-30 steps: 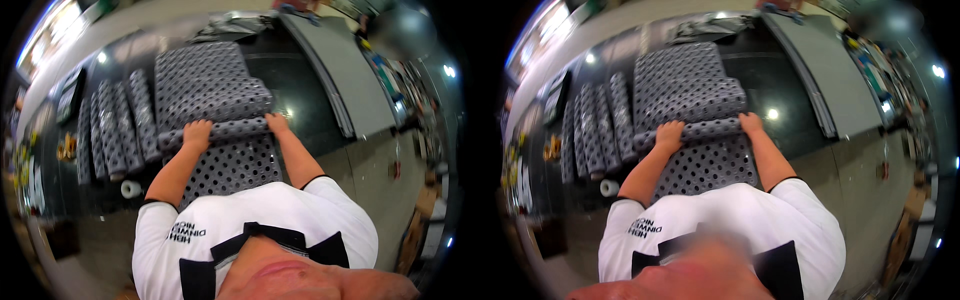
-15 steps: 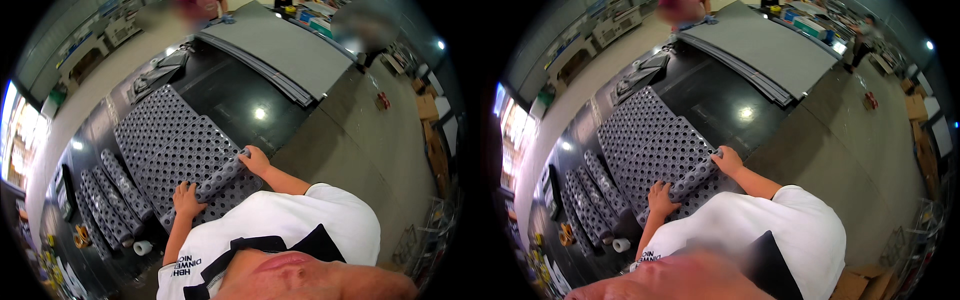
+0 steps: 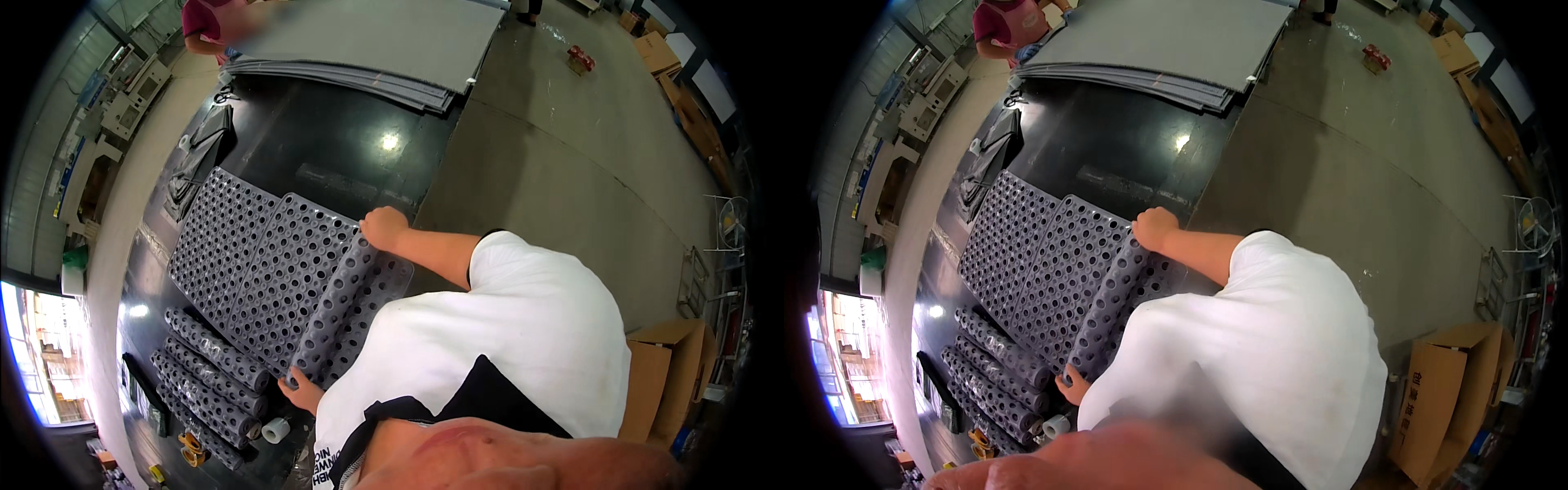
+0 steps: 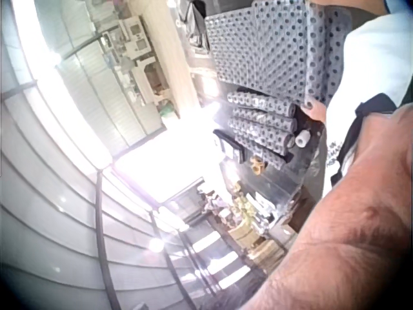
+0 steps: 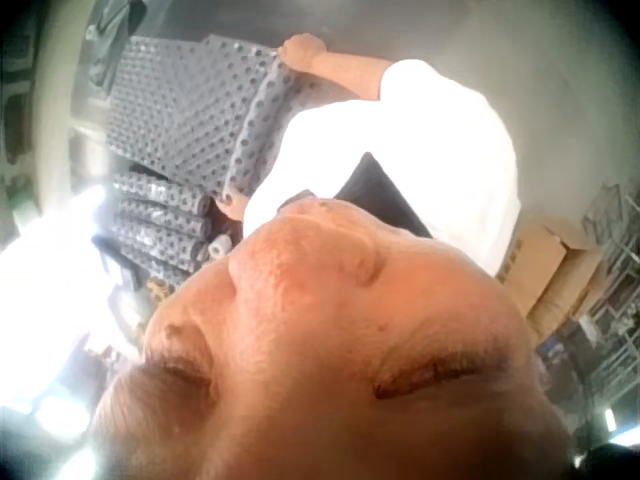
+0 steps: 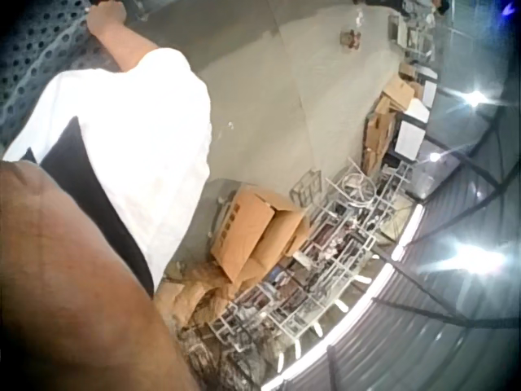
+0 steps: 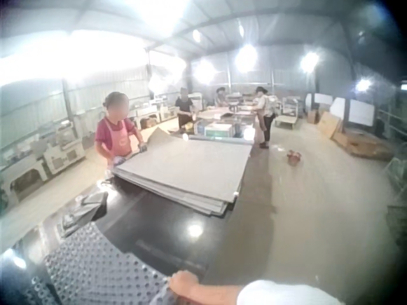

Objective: The person rolls several gray rubber mats one at a time, secures each with a piece of tape, places them in a cardboard box, and then picks up the remaining group of rolled mats to carry them to the box.

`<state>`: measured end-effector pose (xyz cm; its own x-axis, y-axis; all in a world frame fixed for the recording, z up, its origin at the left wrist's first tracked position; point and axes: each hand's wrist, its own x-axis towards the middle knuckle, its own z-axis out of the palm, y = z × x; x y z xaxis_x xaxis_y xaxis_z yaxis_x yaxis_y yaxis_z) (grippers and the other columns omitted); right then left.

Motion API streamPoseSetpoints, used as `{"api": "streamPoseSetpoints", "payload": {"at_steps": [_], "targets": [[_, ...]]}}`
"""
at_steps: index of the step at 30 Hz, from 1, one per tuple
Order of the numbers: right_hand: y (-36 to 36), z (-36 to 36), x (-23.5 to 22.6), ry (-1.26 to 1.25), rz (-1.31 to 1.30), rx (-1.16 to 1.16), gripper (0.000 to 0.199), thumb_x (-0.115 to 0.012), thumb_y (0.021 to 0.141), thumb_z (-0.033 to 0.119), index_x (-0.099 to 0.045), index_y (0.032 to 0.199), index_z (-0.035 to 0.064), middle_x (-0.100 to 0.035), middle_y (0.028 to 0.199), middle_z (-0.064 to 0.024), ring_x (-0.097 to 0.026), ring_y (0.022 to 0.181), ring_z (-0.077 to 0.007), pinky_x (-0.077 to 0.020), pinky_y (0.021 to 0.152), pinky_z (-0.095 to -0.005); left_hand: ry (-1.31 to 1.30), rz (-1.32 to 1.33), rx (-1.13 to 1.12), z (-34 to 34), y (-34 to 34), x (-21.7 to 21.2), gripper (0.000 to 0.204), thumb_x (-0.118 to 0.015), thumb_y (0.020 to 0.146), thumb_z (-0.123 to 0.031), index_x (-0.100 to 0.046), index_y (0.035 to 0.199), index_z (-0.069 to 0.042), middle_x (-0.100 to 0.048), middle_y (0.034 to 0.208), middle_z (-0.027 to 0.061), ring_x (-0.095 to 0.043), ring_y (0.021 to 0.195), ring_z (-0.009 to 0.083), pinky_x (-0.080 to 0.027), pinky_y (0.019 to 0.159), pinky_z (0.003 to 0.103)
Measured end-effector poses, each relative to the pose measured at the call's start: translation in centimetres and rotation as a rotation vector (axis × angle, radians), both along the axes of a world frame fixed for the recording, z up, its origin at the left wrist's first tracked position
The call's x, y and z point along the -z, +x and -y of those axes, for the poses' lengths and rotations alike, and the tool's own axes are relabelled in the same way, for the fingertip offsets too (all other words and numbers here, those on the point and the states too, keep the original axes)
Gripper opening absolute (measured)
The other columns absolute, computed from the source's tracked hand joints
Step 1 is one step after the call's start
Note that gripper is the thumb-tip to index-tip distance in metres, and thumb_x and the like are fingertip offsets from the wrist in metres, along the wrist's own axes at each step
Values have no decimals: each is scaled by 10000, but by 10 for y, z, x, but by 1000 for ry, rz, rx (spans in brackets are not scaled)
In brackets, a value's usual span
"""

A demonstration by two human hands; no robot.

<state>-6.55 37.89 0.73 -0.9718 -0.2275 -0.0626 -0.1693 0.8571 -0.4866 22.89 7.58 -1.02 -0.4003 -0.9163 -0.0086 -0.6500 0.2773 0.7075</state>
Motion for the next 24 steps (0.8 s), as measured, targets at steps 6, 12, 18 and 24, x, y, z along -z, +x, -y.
{"api": "streamPoseSetpoints", "payload": {"at_steps": [6,12,18,24], "targets": [[-35,29,-10,65,253,3,336,-549,823,262,-729,983,29,-715,1029,-218,-684,1015,-378,-549,861,-452,-786,205,237,2,-19,-11,627,-655,890,-282,-481,1364,90,-494,1425,242,-450,1313,391,-334,1105,450],[-72,29,-6,-48,214,109,657,-578,884,545,-602,1216,-21,-637,1249,-235,-620,1169,-358,-489,980,-433,-702,254,760,-52,-99,-23,620,-628,868,-483,-576,1319,-60,-496,1460,125,-420,1365,322,-242,1130,568],[-79,55,17,-565,236,-30,720,-599,889,576,-570,1295,-18,-584,1313,-267,-560,1221,-393,-433,1037,-417,-593,553,589,35,-189,-32,734,-411,958,-602,-445,1467,-74,-277,1609,108,-182,1504,298,-89,1211,510],[-112,80,24,-232,188,-29,779,-501,880,677,-690,1076,-53,-677,1068,-297,-630,1085,-427,-477,951,-441,-708,329,633,64,-210,-28,752,-581,893,-555,-419,1472,-104,-389,1532,110,-307,1439,291,-132,1199,498]]}}
